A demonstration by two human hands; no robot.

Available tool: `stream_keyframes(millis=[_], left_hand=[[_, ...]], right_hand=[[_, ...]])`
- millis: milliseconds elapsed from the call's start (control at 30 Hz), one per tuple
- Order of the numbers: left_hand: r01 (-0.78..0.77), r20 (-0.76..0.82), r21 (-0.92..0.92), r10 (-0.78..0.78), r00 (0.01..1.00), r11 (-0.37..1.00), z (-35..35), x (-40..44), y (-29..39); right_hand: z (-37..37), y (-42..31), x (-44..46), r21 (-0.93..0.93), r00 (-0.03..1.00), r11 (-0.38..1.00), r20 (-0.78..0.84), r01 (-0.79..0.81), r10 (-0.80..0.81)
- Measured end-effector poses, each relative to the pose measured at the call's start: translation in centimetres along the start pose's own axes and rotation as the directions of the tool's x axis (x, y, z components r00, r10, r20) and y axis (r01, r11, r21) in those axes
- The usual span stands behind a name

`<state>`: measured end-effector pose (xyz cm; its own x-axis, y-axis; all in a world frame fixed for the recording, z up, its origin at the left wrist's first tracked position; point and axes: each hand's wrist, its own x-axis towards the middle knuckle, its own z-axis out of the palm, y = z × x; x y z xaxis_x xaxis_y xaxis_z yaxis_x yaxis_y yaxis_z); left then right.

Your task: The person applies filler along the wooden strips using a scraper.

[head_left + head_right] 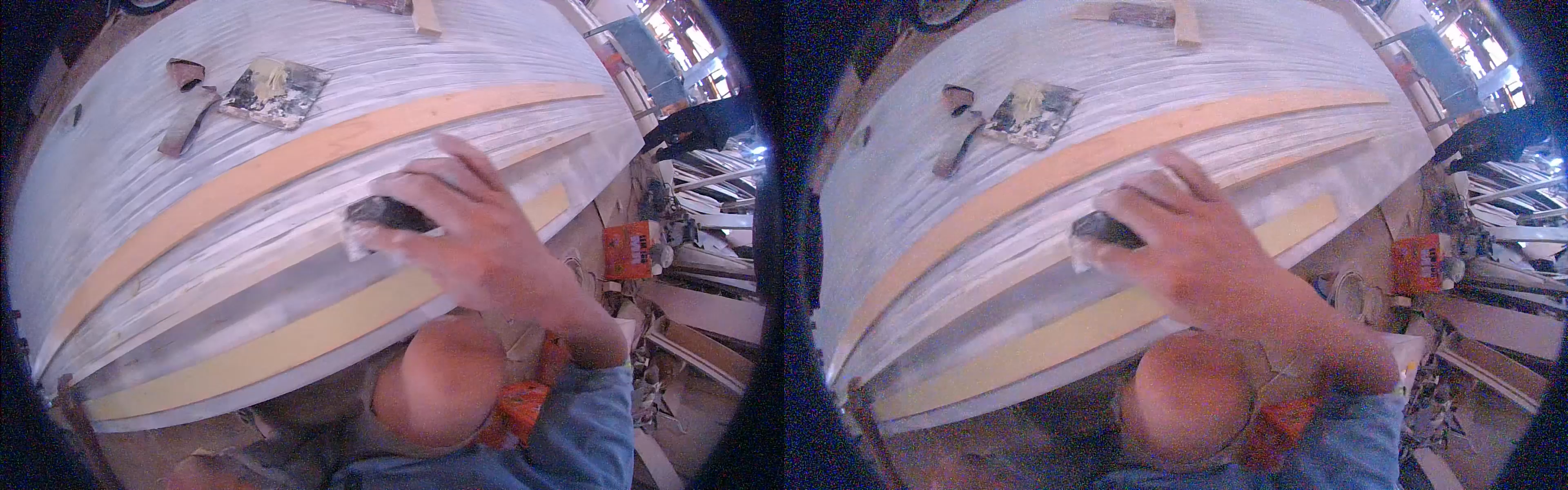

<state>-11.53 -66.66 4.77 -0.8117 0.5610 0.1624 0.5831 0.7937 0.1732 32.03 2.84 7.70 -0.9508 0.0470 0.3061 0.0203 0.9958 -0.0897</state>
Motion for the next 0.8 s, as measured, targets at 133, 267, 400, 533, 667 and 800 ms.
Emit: stream_keyframes(millis=[133,267,400,533,667,800], left_hand=[[-0.008,-0.029,-0.007,0.008,1.0,1.0,0.4,0.1,0.5],[-0.006,-0.044,-0.014,0.006,0.999,1.0,0.9,0.3,1.2],[-0.011,-0.053,-0.017,0.01,0.999,1.0,1.1,0.7,1.8],[-0.013,-0.052,-0.019,0.012,0.999,1.0,1.5,1.2,2.7],[-0.026,-0.035,0.028,0.027,0.999,0.999,1.2,1.7,4.1],[-0.021,-0.02,0.046,0.022,1.0,0.999,1.4,1.9,1.8]], right_hand=[[1.5,-0.6,1.3,0.027,0.996,0.997,-0.047,0.079,-0.077],[0.7,0.2,0.4,-0.027,0.999,0.999,0.044,0.03,-0.029],[-0.3,1.1,-0.5,-0.096,0.998,0.995,0.059,-0.026,0.032],[-1.1,2.5,-1.5,-0.137,0.995,0.989,0.073,-0.057,0.067],[-2.0,4.0,-2.7,-0.179,0.989,0.98,0.101,-0.084,0.103],[-2.6,5.8,-3.9,-0.202,0.989,0.975,0.097,-0.09,0.111]])
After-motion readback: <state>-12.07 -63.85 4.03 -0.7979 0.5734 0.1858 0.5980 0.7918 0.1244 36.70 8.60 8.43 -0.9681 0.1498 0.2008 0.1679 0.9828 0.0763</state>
